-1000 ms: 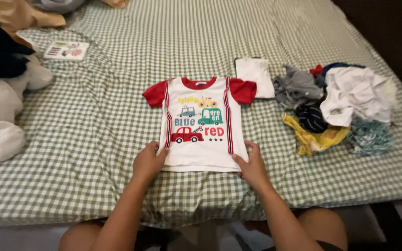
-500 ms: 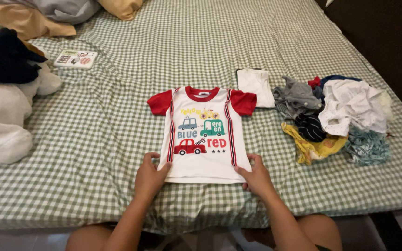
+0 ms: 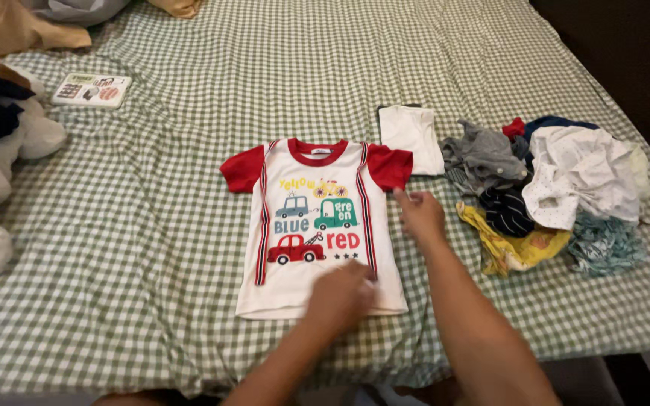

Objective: The person removes various garments from a black laundry bag onto a bed, then folds each item by hand. They fold a dark tank top, a white graphic tank top, a white t-shirt with red sleeves, and a dark striped shirt, placing each folded piece on the bed.

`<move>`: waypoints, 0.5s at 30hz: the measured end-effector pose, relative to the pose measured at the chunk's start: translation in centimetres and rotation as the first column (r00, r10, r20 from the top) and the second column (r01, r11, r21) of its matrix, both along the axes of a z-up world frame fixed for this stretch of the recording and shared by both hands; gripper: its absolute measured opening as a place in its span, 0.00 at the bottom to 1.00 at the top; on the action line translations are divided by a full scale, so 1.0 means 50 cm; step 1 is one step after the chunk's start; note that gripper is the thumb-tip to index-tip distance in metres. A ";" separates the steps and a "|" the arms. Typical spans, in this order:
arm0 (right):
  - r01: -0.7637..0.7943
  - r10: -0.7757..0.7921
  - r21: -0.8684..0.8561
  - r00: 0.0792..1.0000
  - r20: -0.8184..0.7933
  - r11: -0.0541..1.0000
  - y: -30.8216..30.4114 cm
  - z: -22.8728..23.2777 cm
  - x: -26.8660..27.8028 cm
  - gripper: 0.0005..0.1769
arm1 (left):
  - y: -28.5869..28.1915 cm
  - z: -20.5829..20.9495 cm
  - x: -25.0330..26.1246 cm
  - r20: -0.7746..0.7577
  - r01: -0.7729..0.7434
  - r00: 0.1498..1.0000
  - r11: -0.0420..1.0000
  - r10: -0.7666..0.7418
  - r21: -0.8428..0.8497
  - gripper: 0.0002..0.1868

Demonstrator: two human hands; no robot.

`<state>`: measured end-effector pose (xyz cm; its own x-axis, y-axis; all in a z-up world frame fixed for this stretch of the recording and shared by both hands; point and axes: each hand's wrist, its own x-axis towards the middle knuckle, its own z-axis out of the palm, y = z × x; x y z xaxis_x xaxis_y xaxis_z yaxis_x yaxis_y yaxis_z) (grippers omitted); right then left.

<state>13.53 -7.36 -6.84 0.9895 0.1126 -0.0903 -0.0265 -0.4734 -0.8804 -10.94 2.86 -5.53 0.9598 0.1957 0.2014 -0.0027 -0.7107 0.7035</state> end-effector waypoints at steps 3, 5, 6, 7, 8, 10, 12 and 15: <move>0.014 -0.018 -0.036 0.991 -0.135 0.999 0.047 0.008 0.069 0.28 | -0.062 0.008 0.027 -0.037 0.076 0.997 0.986 -0.071 0.149 0.25; 0.007 -0.016 -0.063 0.989 -0.150 0.998 0.060 0.002 0.090 0.32 | -0.078 0.012 0.036 -0.073 0.077 0.995 0.980 -0.064 0.182 0.30; 0.026 -0.032 -0.036 0.987 -0.159 0.999 0.064 -0.003 0.097 0.29 | -0.081 0.014 0.039 -0.087 0.074 0.994 0.981 -0.059 0.178 0.31; 0.048 -0.049 -0.011 0.984 -0.171 0.999 0.066 -0.010 0.102 0.26 | -0.082 0.016 0.041 -0.102 0.074 0.993 0.982 -0.057 0.174 0.32; 0.071 -0.067 0.015 0.981 -0.183 0.997 0.068 -0.017 0.107 0.24 | -0.082 0.016 0.043 -0.103 0.079 0.993 0.981 -0.062 0.176 0.31; 0.104 -0.083 0.089 0.973 -0.217 0.991 0.074 -0.029 0.118 0.24 | -0.080 0.014 0.048 -0.103 0.089 0.992 0.979 -0.071 0.183 0.31; 0.115 -0.077 0.148 0.968 -0.241 0.982 0.077 -0.038 0.128 0.22 | -0.082 0.009 0.050 -0.078 0.087 0.994 0.976 -0.073 0.202 0.26; 0.109 -0.061 0.182 0.966 -0.251 0.977 0.080 -0.045 0.135 0.16 | -0.086 0.000 0.048 -0.048 0.073 0.997 0.978 -0.064 0.196 0.20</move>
